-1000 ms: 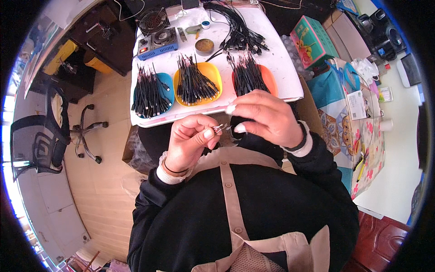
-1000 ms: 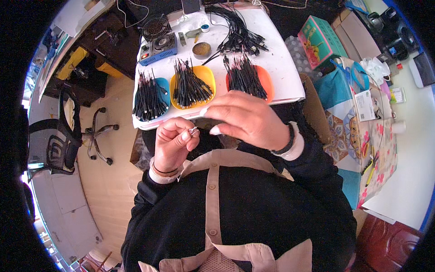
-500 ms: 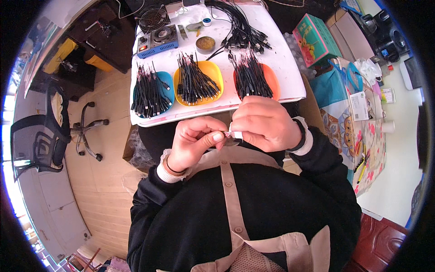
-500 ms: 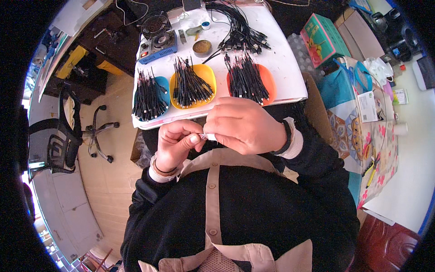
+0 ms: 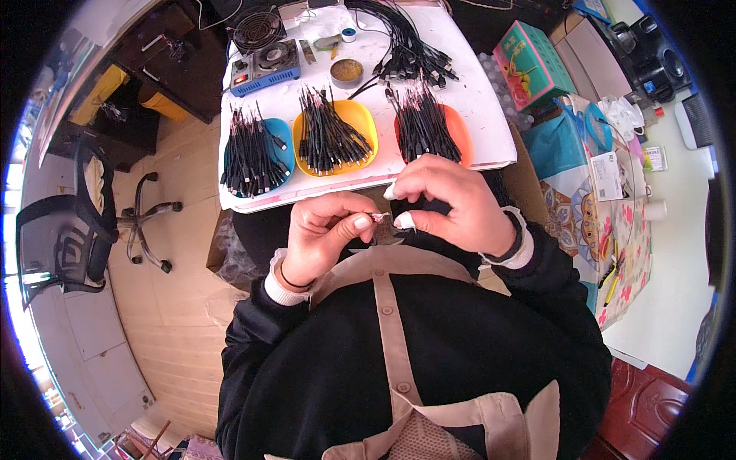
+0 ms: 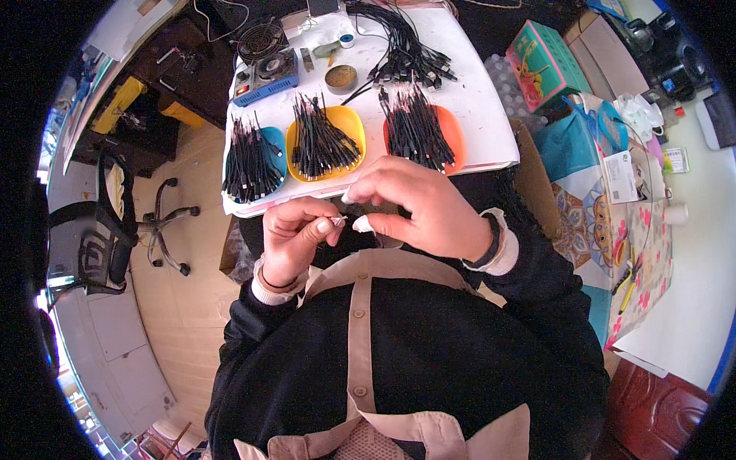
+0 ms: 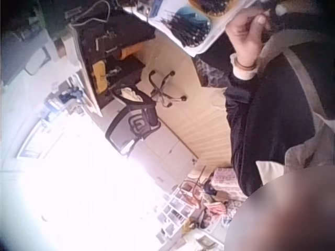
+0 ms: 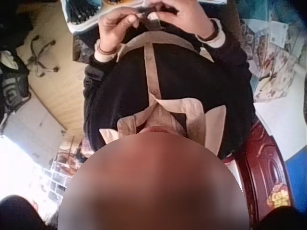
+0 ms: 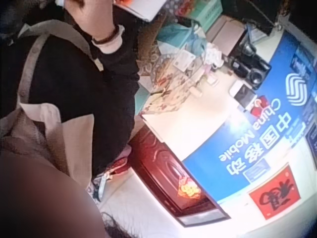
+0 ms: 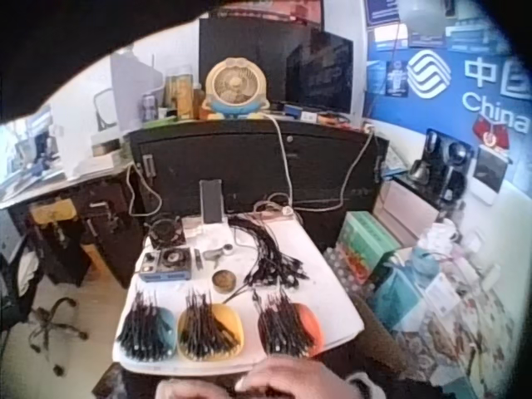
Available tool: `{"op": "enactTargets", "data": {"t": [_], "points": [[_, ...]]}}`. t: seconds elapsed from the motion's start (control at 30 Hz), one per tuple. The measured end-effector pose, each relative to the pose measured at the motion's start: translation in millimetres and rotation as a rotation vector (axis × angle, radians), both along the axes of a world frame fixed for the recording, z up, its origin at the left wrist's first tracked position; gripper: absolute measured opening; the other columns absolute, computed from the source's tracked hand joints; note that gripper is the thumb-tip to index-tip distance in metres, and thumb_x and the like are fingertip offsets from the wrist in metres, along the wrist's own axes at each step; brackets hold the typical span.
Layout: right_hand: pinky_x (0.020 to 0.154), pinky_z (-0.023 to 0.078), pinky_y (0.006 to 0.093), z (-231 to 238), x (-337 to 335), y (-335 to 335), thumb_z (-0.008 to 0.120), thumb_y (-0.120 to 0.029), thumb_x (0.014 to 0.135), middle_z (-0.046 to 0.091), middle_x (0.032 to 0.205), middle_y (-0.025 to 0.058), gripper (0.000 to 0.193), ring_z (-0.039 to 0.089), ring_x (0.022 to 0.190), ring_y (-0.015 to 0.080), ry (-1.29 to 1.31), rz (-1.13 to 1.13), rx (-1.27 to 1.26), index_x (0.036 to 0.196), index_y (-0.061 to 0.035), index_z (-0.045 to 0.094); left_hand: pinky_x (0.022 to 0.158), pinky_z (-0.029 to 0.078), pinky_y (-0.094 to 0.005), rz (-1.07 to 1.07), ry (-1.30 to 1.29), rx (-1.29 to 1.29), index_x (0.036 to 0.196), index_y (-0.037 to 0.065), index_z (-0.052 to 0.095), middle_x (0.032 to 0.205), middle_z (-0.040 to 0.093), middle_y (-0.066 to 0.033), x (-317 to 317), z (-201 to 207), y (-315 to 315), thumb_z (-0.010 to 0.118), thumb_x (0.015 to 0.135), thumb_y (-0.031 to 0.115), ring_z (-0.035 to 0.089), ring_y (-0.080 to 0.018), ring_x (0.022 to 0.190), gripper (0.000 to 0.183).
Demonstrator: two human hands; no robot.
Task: The person repeatedly picks up small black cable assemblies from trays, attaches a small white connector to the end of each cable, and places the finished unit into a different tray. The process is repeated for multiple items throughout the clip.
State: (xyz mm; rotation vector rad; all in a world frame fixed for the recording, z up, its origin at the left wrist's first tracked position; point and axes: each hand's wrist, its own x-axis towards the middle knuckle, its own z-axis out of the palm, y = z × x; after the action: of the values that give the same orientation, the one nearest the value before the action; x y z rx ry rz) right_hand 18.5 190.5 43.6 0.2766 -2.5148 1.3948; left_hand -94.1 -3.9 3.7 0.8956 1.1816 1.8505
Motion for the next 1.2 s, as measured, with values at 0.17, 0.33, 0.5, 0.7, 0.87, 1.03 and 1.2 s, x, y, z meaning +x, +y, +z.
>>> {"op": "enactTargets", "data": {"t": [0.17,0.33,0.5,0.7,0.87,1.03,1.2], "points": [[0.072,0.049,0.0396,2.1,1.7,-4.5,0.07,-0.008,0.075,0.061,0.092,0.0107,0.022,0.06,0.082,0.0286,0.459,0.04,0.384,0.094,-0.0009,0.064,0.065,0.047,-0.0221,-0.102,-0.155,-0.071,0.097,-0.004,0.065,0.08,0.064,-0.0051,4.8,-10.7,-7.6,0.058,0.092,0.004,0.058,-0.0086,0.07,0.012],[0.067,0.046,0.0412,14.4,1.6,-11.1,0.07,-0.011,0.077,0.061,0.087,0.0099,0.016,0.059,0.077,0.0277,0.576,0.135,0.466,0.089,-0.0039,0.061,0.053,0.04,-0.0224,-0.275,-0.486,0.187,0.099,0.0,0.065,0.073,0.06,-0.0022,21.3,-12.2,4.4,0.064,0.088,0.011,0.052,-0.0087,0.06,0.016],[0.066,0.046,0.0372,21.4,-14.2,-25.7,0.063,-0.009,0.085,0.059,0.081,0.0114,0.01,0.057,0.072,0.0278,0.531,0.189,0.379,0.089,-0.0012,0.058,0.051,0.036,-0.0195,-0.417,-0.602,0.276,0.093,-0.001,0.064,0.068,0.059,-0.0022,10.6,-22.9,1.7,0.064,0.089,0.012,0.049,-0.0068,0.057,0.013],[0.068,0.045,0.0342,20.7,0.2,-33.2,0.059,-0.009,0.09,0.056,0.084,0.0157,0.012,0.054,0.074,0.0279,0.283,0.182,0.083,0.09,0.0023,0.055,0.051,0.039,-0.0234,-0.089,0.185,0.279,0.091,-0.001,0.064,0.073,0.062,-0.0042,11.1,4.9,-11.1,0.062,0.091,0.012,0.055,-0.0081,0.059,0.014],[0.058,0.04,0.0252,-7.7,9.9,-37.0,0.058,-0.013,0.091,0.055,0.082,0.0009,0.009,0.05,0.067,0.011,-0.268,-0.019,-0.51,0.088,-0.0051,0.056,0.067,0.048,-0.0371,0.247,1.257,0.155,0.094,-0.001,0.06,0.079,0.059,-0.0114,2.1,14.4,-20.9,0.053,0.087,0.013,0.06,-0.0281,0.073,0.017],[0.053,0.034,0.0196,-12.2,13.3,-21.8,0.052,-0.017,0.096,0.05,0.074,-0.0026,0.013,0.043,0.062,0.004,-0.686,0.016,-0.792,0.092,-0.0044,0.056,0.076,0.052,-0.0388,0.089,0.966,0.036,0.102,0.0,0.064,0.093,0.064,-0.0145,-1.3,1.6,-16.6,0.057,0.084,0.011,0.063,-0.0317,0.085,0.022],[0.065,0.042,0.0179,-15.9,-6.2,-11.3,0.064,-0.002,0.088,0.056,0.085,-0.0008,0.013,0.052,0.074,0.0032,-0.141,-0.039,-0.456,0.1,0.0004,0.061,0.06,0.044,-0.0223,-0.012,-0.325,0.156,0.1,-0.003,0.066,0.08,0.064,-0.0065,-1.7,-10.9,-11.5,0.06,0.091,0.004,0.055,-0.0091,0.066,0.013]]}}
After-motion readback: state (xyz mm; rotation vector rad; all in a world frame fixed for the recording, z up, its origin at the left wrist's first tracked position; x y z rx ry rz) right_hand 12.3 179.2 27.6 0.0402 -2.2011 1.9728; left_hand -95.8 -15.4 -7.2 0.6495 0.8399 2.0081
